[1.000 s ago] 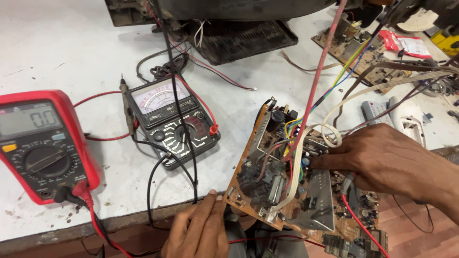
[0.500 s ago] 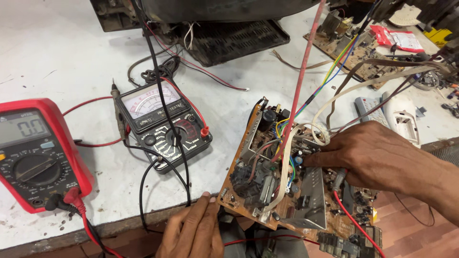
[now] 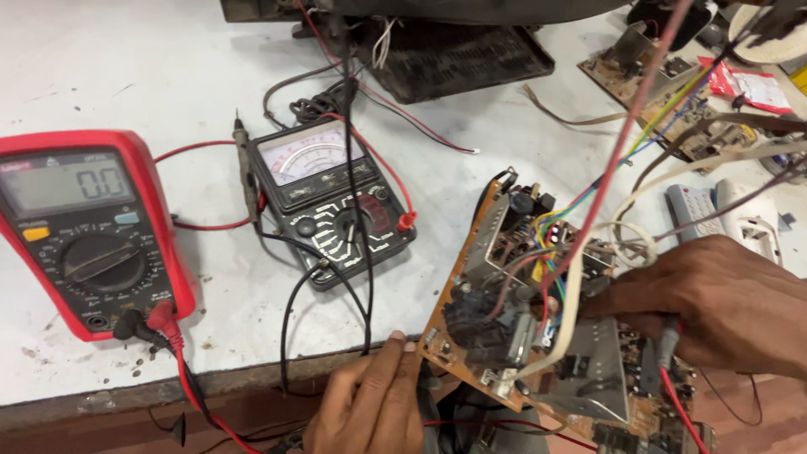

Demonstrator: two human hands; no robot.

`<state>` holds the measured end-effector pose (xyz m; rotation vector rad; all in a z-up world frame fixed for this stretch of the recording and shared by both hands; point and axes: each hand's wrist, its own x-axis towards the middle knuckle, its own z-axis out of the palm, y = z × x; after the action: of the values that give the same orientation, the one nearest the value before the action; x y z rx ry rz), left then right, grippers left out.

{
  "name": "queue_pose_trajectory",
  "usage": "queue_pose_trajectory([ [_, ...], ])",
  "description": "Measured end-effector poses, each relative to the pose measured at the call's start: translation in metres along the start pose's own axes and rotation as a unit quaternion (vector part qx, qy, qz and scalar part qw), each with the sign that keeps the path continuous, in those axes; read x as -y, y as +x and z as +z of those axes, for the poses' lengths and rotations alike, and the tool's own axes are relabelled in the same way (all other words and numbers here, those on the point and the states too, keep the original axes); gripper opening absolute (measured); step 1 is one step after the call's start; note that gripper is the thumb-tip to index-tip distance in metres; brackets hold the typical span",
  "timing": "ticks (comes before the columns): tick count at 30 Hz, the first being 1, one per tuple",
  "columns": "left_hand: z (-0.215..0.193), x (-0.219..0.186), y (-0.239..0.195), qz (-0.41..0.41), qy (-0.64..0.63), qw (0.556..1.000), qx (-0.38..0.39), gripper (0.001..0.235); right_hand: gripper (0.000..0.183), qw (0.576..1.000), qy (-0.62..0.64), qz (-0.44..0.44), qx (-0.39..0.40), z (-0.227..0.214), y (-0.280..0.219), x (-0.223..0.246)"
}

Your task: The person uses a multimeter to test various points on a circuit board. They hold the board with one hand and probe different components and solder points with the multimeter leads. The person flips the board over to test the solder side and continues probing different areas while monitoring the multimeter display.

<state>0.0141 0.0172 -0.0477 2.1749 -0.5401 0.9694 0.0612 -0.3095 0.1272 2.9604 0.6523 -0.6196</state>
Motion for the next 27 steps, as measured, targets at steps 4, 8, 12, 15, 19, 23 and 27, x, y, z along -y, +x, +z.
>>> queue_pose_trajectory([
  [4, 0.004, 0.003, -0.006, 0.019, -0.004, 1.0, 0.006, 0.016, 0.064, 0.998, -0.028, 0.037, 0.048, 0.005, -0.002, -0.017],
  [8, 0.01, 0.001, -0.015, -0.017, -0.037, 0.996, 0.076, 0.016, 0.048, 0.996, -0.023, 0.076, 0.046, 0.016, -0.002, -0.03],
  [12, 0.009, -0.001, -0.017, -0.015, -0.029, 0.994, 0.1, 0.018, 0.039, 0.997, 0.017, -0.057, -0.055, 0.026, -0.002, -0.04],
  [15, 0.008, -0.001, -0.016, -0.011, -0.03, 0.994, 0.105, 0.019, 0.038, 0.998, -0.017, 0.062, 0.01, 0.027, -0.006, -0.037],
  [19, 0.008, 0.002, -0.015, 0.001, -0.038, 0.994, 0.099, 0.019, 0.039, 0.997, -0.036, -0.005, -0.064, 0.031, -0.009, -0.033],
  [23, 0.008, 0.001, -0.016, -0.003, -0.037, 0.994, 0.1, 0.018, 0.049, 0.992, -0.049, 0.112, 0.037, 0.021, -0.007, -0.023],
  [27, 0.011, 0.002, -0.018, -0.004, -0.037, 0.994, 0.099, 0.018, 0.049, 0.99, -0.045, 0.118, 0.065, 0.019, -0.009, -0.02],
])
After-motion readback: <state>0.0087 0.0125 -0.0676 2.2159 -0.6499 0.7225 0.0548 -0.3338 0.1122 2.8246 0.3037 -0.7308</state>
